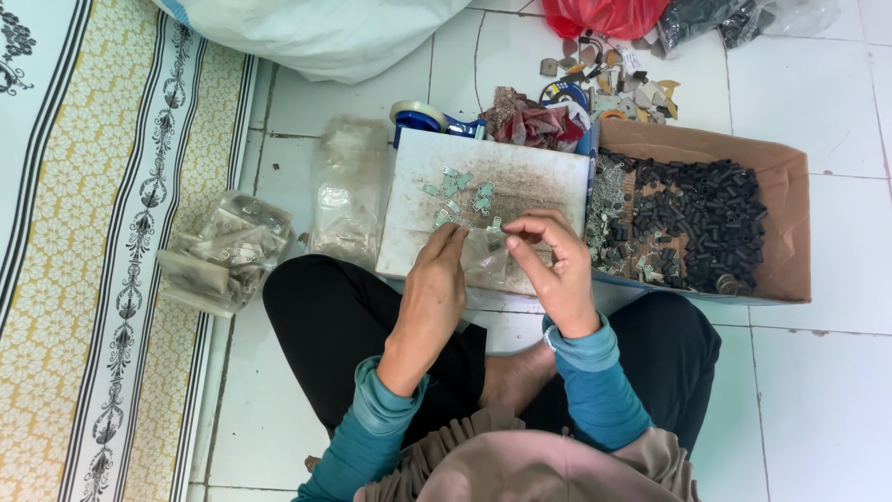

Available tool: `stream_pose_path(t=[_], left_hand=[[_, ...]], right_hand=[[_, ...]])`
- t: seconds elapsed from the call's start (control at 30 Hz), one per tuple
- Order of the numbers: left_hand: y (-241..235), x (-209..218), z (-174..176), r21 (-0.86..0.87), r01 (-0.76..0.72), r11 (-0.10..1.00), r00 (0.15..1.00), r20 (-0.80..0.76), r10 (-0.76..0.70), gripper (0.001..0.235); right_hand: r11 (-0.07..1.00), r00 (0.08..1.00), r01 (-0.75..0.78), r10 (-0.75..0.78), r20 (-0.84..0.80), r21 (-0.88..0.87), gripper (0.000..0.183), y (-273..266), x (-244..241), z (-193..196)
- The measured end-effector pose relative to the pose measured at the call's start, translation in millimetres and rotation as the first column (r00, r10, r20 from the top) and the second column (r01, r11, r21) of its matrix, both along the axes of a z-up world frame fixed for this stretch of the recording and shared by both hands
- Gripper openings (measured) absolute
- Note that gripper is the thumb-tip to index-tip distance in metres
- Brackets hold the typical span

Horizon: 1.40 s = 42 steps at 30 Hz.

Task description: Sorting small metal components from a box and placing them into plastic bags for packaging.

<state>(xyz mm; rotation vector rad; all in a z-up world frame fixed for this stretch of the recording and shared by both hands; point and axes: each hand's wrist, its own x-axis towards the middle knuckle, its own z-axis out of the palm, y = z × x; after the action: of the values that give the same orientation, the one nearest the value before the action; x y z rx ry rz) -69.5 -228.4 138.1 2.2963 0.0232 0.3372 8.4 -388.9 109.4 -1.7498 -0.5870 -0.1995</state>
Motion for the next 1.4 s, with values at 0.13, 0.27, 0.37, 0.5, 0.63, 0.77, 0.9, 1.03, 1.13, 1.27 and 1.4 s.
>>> stream_pose_path(t=[0.13, 0.27, 0.37, 0.5, 0.63, 0.77, 0.9, 1.03, 1.13, 1.27, 1.4], left_hand=[[10, -4, 6, -0.009, -0.030, 1.000, 0.999, -0.041, 0.030, 0.042], [26, -18, 19, -0.092, -0.093, 0.991, 0.995, -0.043, 0.089, 0.041], [31, -27, 28, -0.096, -0.133, 0.986, 0.990, -0.056, 0.128, 0.040], [29, -30, 27, -0.115, -0.135, 0.984, 0.991, -0.033, 0.133, 0.040], [29, -29, 25, -0.116, -0.132, 0.985, 0.991, -0.034, 0.129, 0.039], [26, -28, 21, -0.137, -0.125, 0.983, 0.992, -0.053, 0.118, 0.040], [23, -26, 16, -0.153, -0.119, 0.981, 0.993, -0.038, 0.114, 0.040], [19, -21, 18, -0.151, -0.104, 0.983, 0.994, -0.052, 0.097, 0.040], [17, -17, 13, -0.154, -0.097, 0.983, 0.994, -0.061, 0.088, 0.040], [19, -17, 18, -0.135, -0.108, 0.985, 0.993, -0.064, 0.100, 0.040], [25, -26, 27, -0.138, -0.135, 0.981, 0.991, -0.003, 0.136, 0.040]], right_hand=[[1.000, 0.999, 0.027, -0.027, -0.021, 0.008, 0.015, 4, 12, -17], [0.985, 0.990, 0.136, -0.139, -0.023, -0.105, 0.013, 7, 35, -70], [0.955, 0.985, 0.167, -0.151, 0.082, -0.246, 0.013, 20, 45, -97], [0.692, 0.961, 0.269, -0.154, 0.228, -0.670, 0.025, 39, 48, -124], [0.601, 0.953, 0.300, -0.146, 0.267, -0.741, 0.032, 50, 48, -147], [0.689, 0.961, 0.277, -0.208, 0.183, -0.670, 0.022, 48, 45, -144], [0.943, 0.978, 0.207, -0.209, 0.020, -0.262, 0.010, 33, 51, -124], [0.986, 0.987, 0.159, -0.158, 0.016, -0.043, 0.007, 30, 24, -32], [0.998, 0.995, 0.055, -0.055, 0.082, 0.002, 0.010, 33, 4, 12], [0.998, 0.992, 0.001, 0.007, 0.129, -0.061, 0.019, 36, 8, 5], [0.983, 0.988, 0.146, -0.138, 0.073, -0.116, 0.010, 32, 37, -55]])
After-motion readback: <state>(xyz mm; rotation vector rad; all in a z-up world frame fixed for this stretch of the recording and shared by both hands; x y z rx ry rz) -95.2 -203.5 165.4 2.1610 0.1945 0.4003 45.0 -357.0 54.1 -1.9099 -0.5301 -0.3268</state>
